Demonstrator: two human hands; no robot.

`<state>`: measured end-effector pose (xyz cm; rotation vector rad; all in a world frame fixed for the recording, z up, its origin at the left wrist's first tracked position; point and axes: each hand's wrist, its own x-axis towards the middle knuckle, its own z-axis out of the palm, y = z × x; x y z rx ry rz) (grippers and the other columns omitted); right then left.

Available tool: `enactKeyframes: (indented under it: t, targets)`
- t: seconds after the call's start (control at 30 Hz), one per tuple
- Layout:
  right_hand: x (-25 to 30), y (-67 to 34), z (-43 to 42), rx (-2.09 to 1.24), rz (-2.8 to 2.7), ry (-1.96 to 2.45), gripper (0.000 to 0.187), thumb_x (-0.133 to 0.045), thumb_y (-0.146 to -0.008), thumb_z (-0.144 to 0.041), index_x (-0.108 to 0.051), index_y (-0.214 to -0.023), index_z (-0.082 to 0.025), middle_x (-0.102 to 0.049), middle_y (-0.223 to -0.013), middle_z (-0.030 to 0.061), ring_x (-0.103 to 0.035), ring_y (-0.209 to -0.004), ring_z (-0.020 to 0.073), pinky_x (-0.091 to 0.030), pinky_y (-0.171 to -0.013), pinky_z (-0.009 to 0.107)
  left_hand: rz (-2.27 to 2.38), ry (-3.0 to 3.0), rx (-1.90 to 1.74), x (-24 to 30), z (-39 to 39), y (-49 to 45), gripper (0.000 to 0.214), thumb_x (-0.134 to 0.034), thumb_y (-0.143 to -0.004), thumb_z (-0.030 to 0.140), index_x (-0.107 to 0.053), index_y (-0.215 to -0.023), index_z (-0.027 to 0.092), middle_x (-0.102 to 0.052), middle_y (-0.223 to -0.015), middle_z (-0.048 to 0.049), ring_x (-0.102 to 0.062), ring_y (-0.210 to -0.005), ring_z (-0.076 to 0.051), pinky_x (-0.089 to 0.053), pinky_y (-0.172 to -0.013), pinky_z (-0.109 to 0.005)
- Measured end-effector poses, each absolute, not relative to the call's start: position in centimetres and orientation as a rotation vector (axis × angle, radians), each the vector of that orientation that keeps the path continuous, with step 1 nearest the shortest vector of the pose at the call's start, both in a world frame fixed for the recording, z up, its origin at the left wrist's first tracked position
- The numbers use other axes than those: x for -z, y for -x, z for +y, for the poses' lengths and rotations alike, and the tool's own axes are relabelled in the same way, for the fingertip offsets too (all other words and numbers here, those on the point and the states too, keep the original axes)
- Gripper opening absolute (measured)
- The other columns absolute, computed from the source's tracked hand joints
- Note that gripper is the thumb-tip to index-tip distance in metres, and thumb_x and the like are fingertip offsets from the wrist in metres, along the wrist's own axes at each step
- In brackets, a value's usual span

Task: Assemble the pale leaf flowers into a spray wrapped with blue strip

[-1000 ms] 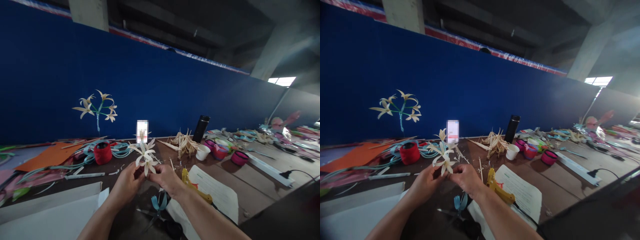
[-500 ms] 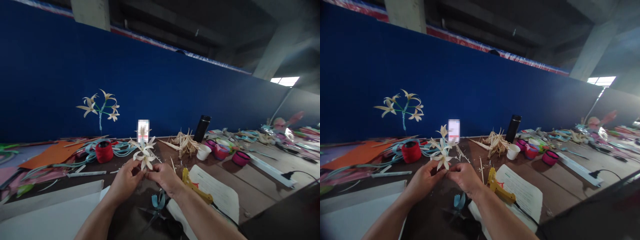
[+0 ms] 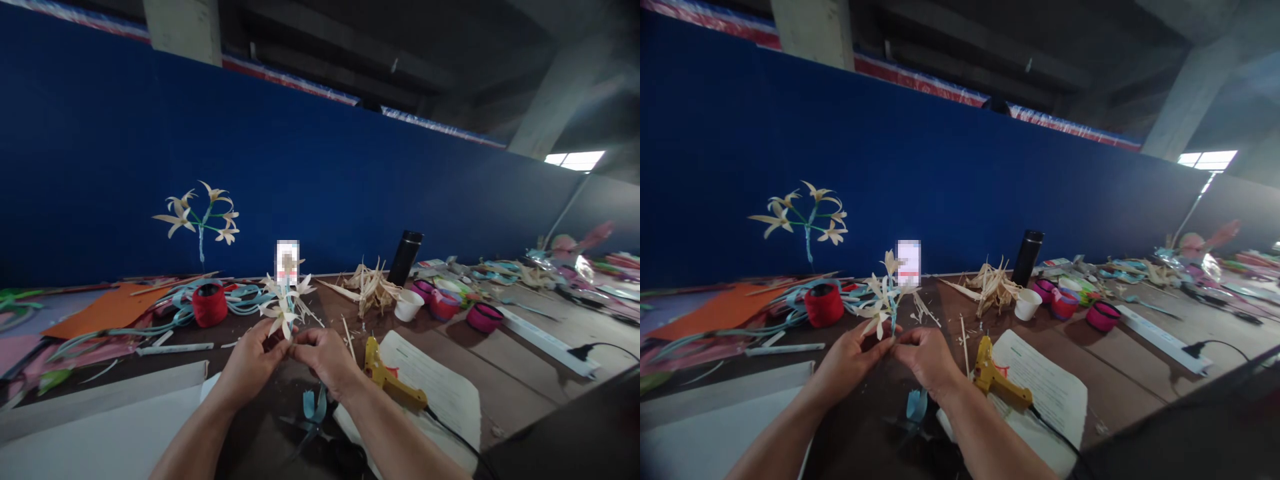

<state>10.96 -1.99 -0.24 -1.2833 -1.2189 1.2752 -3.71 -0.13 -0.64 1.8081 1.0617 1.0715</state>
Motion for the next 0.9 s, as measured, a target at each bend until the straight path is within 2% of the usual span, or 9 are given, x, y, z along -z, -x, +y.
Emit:
enactKeyframes:
  t: [0.2, 0.33, 0.57, 0.8, 0.9]
  targets:
    - [0.4, -11.2, -2.0, -1.241, -1.245, 1.277, 0.022, -0.074, -0.057, -0.033, -0.07, -0.065, -0.014, -0.042, -0.041, -0.007, -0.029, -0.039, 0.0046, -0.026, -0.042, 0.02, 1.071, -1.818, -1.095, 0.6, -0.3, 3.4, 0.034, -0.053, -0.076, 0.027, -0.059, -0.109, 0.018, -0.066, -0.101, -0.0066, -0.061, -0.092, -0.02, -0.044, -0.084, -0.032]
    - [-0.1, -11.4, -2.3, -1.245, -1.239, 1.276, 0.021, -0.074, -0.057, -0.034, -0.07, -0.064, -0.014, -0.041, -0.041, -0.007, -0.029, -0.039, 0.0047, -0.027, -0.042, 0.019, 1.165, -1.908, -1.09, 0.1, -0.4, 3.2, 0.027, -0.053, -0.077, 0.034, -0.067, -0.095, 0.019, -0.065, -0.1, -0.0059, -0.059, -0.094, -0.021, -0.043, -0.084, -0.032]
    - [-0.8, -11.7, -2.5, -1.241, -1.213, 1.269, 0.026, -0.075, -0.056, -0.035, -0.072, -0.069, -0.013, -0.051, -0.048, -0.0038, -0.036, -0.043, 0.0064, -0.03, -0.044, 0.019, 1.194, -1.898, -1.044, 0.3, -0.2, 3.1, 0.031, -0.051, -0.078, 0.042, -0.07, -0.085, 0.019, -0.064, -0.082, -0.0032, -0.058, -0.079, -0.018, -0.043, -0.073, -0.027]
    - [-0.4, -12.3, -1.9, -1.157, -1.297, 1.177, 0.025, -0.069, -0.063, -0.035, -0.072, -0.073, -0.012, -0.058, -0.057, -0.0006, -0.044, -0.05, 0.0086, -0.036, -0.05, 0.019, 1.079, -1.853, -1.007, 0.0, -0.6, 2.8, 0.034, -0.045, -0.082, 0.041, -0.066, -0.1, 0.021, -0.06, -0.072, -0.0004, -0.056, -0.069, -0.016, -0.043, -0.068, -0.026]
    - [0.0, -12.4, -1.6, -1.067, -1.342, 1.194, 0.02, -0.066, -0.065, -0.031, -0.072, -0.07, -0.012, -0.058, -0.058, -0.001, -0.045, -0.052, 0.0092, -0.036, -0.052, 0.019, 1.07, -1.818, -1.025, 0.2, -0.4, 2.8, 0.035, -0.046, -0.081, 0.04, -0.067, -0.099, 0.02, -0.061, -0.071, -0.0009, -0.056, -0.069, -0.016, -0.043, -0.068, -0.026]
